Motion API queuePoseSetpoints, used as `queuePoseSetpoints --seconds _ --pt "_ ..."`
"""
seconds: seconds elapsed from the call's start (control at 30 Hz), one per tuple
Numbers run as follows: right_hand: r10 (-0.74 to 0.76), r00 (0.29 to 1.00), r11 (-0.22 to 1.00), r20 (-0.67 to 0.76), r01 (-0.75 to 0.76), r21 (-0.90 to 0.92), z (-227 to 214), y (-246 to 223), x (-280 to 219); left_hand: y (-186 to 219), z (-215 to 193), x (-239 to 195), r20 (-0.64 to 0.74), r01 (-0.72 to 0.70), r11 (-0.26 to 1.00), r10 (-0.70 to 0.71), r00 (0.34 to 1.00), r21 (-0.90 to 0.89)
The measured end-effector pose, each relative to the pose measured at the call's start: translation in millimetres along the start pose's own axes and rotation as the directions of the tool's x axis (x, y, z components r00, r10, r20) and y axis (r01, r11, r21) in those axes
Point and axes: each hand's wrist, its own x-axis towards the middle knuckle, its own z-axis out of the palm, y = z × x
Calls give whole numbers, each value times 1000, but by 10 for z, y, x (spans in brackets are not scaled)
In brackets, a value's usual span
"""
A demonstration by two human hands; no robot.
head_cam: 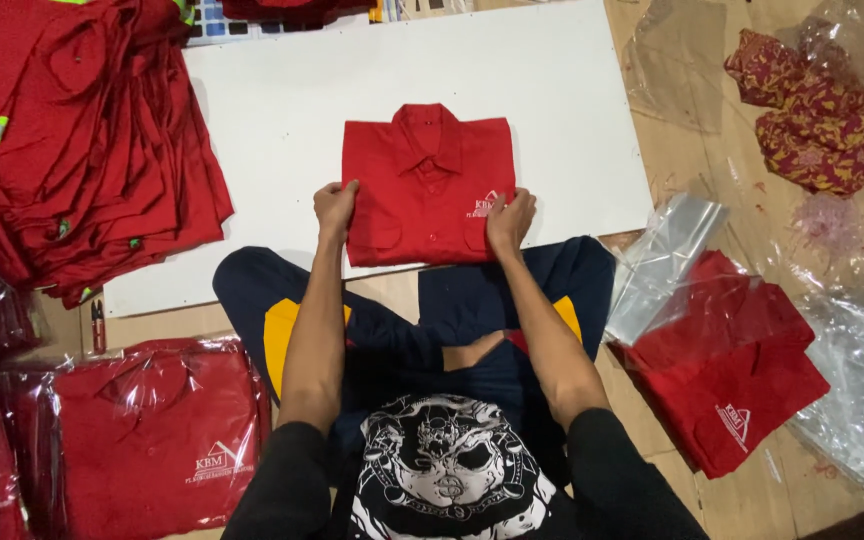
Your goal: The person folds a red shirt with reflective stripes on a white board, then places it into a clear plastic bag. They smooth the shirt inside the bag and seal it before placing it on a stack of packaged shirts.
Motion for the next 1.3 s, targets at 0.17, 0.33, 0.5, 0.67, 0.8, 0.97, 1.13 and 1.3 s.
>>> queuePoseSetpoints --seconds 0.17,0.33,0.5,0.67,0.8,0.97,1.13,1.3 --pt "159 984 984 85 -165 61 267 253 404 -7 125 489 21 -38 984 35 999 172" --pt "196 971 976 135 -207 74 43 -43 526 113 204 531 167 8 1000 -6 986 -10" --pt "347 914 916 208 -378 132 -16 -119 516 221 12 399 329 176 979 -133 935 -104" --pt "402 879 878 255 -450 166 -240 -425 527 837 -216 -227 424 254 958 -177 888 -134" --pt "433 835 868 340 -488 91 -280 -470 562 618 -99 50 492 279 948 -173 853 -152" --pt "459 746 749 482 -617 241 -338 -534 583 717 -166 -160 567 377 918 -248 786 -120" --pt "414 728 648 546 -657 385 -462 -728 544 615 -168 -58 551 361 927 -248 797 -105" --pt "382 791 698 478 -586 412 -365 -635 531 585 -146 -58 552 354 929 -241 798 -106"
